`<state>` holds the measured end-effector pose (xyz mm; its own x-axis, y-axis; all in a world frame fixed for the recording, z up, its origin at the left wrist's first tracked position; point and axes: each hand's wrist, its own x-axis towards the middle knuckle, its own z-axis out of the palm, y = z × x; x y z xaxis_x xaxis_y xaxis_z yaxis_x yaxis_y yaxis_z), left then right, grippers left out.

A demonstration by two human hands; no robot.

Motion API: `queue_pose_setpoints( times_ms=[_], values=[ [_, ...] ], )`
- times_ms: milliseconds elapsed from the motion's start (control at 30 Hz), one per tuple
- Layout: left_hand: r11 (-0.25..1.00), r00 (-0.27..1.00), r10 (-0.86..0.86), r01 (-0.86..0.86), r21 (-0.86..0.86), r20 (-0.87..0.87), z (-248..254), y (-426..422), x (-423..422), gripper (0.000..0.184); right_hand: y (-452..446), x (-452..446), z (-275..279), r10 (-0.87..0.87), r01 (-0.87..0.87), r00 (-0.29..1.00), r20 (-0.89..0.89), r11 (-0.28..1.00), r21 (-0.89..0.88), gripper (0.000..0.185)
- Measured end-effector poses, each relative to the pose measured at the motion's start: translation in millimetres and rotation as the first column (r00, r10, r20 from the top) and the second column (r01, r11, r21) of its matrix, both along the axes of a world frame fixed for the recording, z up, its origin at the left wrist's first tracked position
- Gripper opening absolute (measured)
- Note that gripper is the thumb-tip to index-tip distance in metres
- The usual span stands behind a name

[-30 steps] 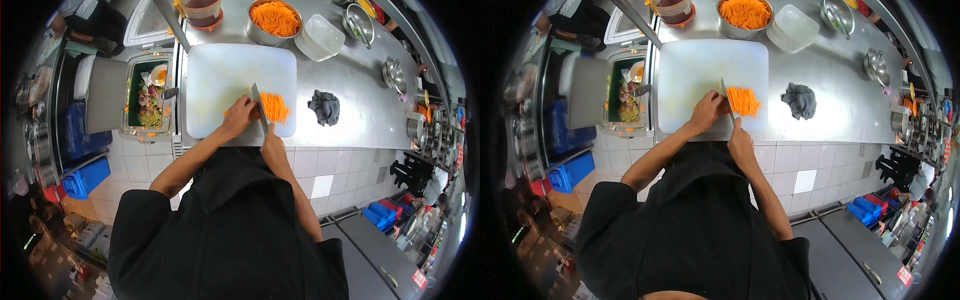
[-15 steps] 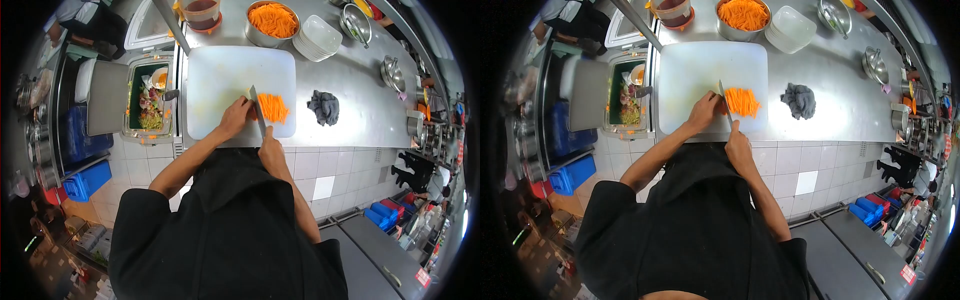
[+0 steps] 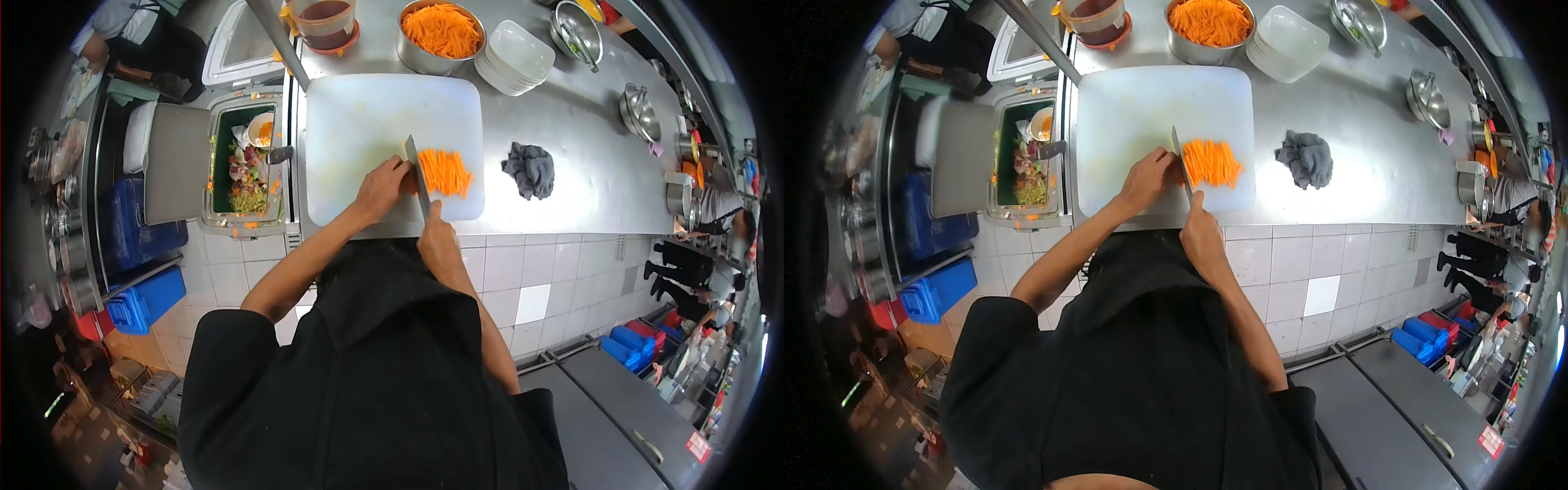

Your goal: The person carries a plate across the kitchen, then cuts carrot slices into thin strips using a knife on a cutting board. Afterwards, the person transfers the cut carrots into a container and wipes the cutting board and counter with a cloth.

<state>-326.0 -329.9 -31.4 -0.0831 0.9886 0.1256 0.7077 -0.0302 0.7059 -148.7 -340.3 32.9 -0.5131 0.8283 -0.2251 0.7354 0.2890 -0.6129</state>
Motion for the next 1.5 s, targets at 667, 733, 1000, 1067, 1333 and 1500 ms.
queue_pose_setpoints(
  times_ms=[667,733,1000,1067,1333,1500],
  values=[
    [0.997,0.996,-0.077,0.078,0.025,-0.043,-10.6,-1.4,-16.9,0.029,-2.3,-13.8,16.1,-0.031,0.031,0.995,0.091,0.999,0.010,0.034],
    [0.996,0.996,-0.064,0.067,0.052,-0.055,-8.3,-1.8,-18.7,0.029,-4.6,-15.1,12.1,-0.039,0.041,0.996,0.074,0.999,-0.033,0.032],
    [0.994,0.996,-0.075,0.080,0.080,-0.053,-8.4,-3.7,-21.9,0.027,-11.7,-17.2,-2.7,-0.037,0.035,0.998,0.054,0.999,0.027,0.025],
    [0.993,0.995,-0.097,0.099,0.071,-0.032,-9.5,-5.3,-23.7,0.027,-8.4,-15.6,-2.3,-0.033,0.032,0.998,0.062,0.999,0.024,0.025],
    [0.987,0.987,-0.132,0.139,0.076,-0.089,-7.5,-5.5,-29.6,0.025,-10.7,-23.0,5.6,-0.054,0.055,0.997,0.063,0.998,-0.010,0.033],
    [0.988,0.991,-0.071,0.086,0.129,-0.113,-11.0,-7.9,-31.7,0.025,-18.4,-25.2,1.0,-0.053,0.053,0.996,0.065,0.999,0.005,0.032]
  ],
)
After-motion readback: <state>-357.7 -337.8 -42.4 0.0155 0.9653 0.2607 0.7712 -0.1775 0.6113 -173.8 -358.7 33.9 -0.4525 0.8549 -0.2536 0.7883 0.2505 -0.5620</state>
